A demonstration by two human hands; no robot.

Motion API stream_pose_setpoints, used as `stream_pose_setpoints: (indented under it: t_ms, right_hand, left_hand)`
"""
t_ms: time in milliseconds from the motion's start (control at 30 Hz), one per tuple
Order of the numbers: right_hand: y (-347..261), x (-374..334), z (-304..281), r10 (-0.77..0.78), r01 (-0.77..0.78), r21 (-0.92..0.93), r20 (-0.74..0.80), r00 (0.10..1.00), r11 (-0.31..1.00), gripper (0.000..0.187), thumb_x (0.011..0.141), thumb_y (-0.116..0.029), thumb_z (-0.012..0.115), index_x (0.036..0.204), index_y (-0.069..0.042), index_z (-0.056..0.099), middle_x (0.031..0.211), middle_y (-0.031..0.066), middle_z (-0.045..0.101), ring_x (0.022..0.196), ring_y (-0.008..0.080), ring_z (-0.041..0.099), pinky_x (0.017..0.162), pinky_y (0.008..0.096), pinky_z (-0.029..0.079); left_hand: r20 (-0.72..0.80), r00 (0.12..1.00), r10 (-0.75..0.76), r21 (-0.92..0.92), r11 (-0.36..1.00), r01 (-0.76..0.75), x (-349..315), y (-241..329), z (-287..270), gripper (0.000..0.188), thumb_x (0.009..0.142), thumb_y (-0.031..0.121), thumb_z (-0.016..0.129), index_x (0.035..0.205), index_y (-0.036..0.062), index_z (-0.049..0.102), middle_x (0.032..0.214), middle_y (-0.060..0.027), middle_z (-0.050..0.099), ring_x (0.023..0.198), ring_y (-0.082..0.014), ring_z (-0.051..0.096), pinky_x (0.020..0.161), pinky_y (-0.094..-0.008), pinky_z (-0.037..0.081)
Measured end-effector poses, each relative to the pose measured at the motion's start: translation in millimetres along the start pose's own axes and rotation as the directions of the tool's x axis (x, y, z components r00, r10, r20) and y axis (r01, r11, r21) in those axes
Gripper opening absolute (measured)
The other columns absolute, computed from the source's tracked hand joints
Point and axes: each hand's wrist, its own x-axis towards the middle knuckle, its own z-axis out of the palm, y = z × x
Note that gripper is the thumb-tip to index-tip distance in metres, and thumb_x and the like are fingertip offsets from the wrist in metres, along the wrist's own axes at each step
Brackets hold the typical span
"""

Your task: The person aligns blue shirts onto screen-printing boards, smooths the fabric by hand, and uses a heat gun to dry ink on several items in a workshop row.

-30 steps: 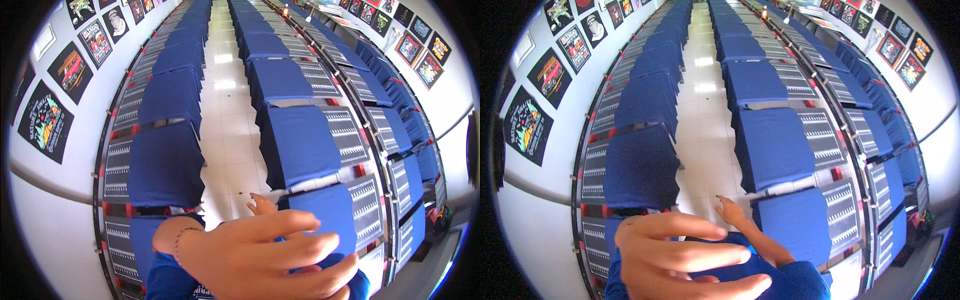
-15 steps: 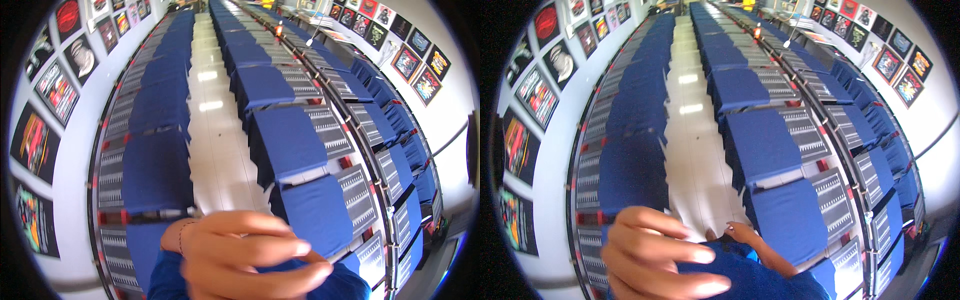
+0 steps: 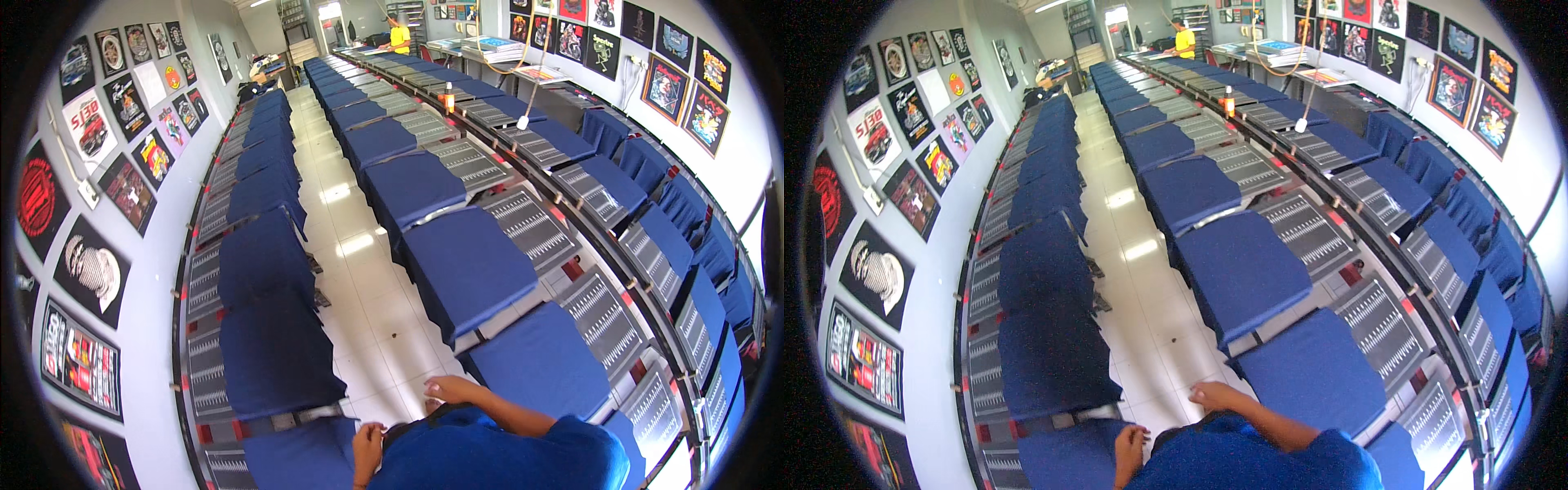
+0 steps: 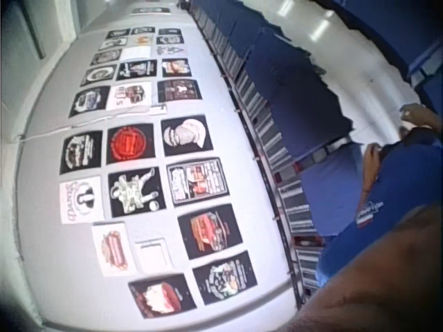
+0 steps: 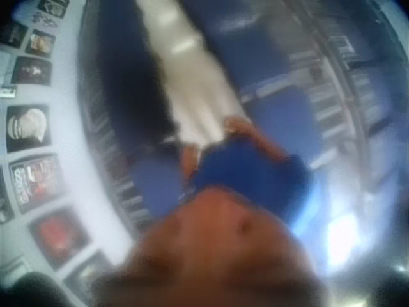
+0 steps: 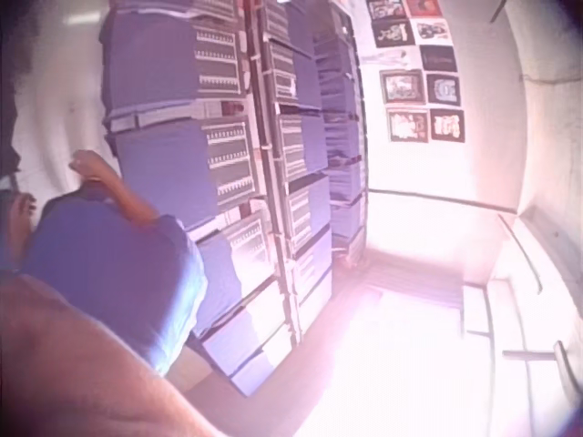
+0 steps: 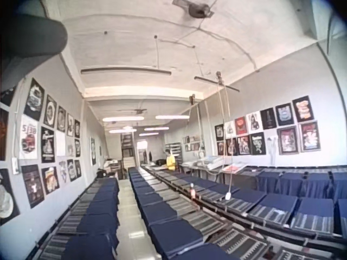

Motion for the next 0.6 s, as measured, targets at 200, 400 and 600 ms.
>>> stream_pose_setpoints:
  t_ms: [200,400,600]
  right_hand:
    - [-57,223,-139,-0.166,0.175,-0.105,0.090,0.982,0.979,0.049,0.096,-0.042,0.052,0.122,-0.001,0.058,0.115,0.0208,0.065,0.107,0.0374,0.062,0.092,0.0444,0.048]
    - [-38,397,-254,-0.195,0.196,-0.037,0.034,0.980,0.980,0.051,0.096,-0.042,0.052,0.124,0.001,0.057,0.115,0.0215,0.065,0.106,0.0383,0.061,0.093,0.0426,0.047]
    - [64,449,-411,0.147,-0.083,0.230,-0.276,0.950,0.970,0.049,0.097,-0.037,0.054,0.130,-0.001,0.054,0.114,0.0152,0.066,0.104,0.0240,0.064,0.086,0.0349,0.052]
  left_hand:
    - [-0.021,0.999,-0.046,-0.022,0.999,0.046,176,12,-11,0.016,0.094,0.010,0.056,0.100,-0.0029,0.065,0.086,-0.0107,0.071,0.075,-0.0137,0.067,0.070,-0.0268,0.053]
    - [0.138,0.974,0.180,0.347,0.912,-0.217,432,90,-66,0.019,0.094,0.016,0.059,0.101,0.0006,0.067,0.091,-0.0143,0.071,0.078,-0.0242,0.069,0.070,-0.0341,0.053]
    - [0.326,0.865,0.381,0.442,0.748,-0.495,692,225,-91,0.022,0.092,0.017,0.059,0.103,-0.0007,0.066,0.097,-0.0177,0.069,0.083,-0.0311,0.067,0.074,-0.0390,0.052]
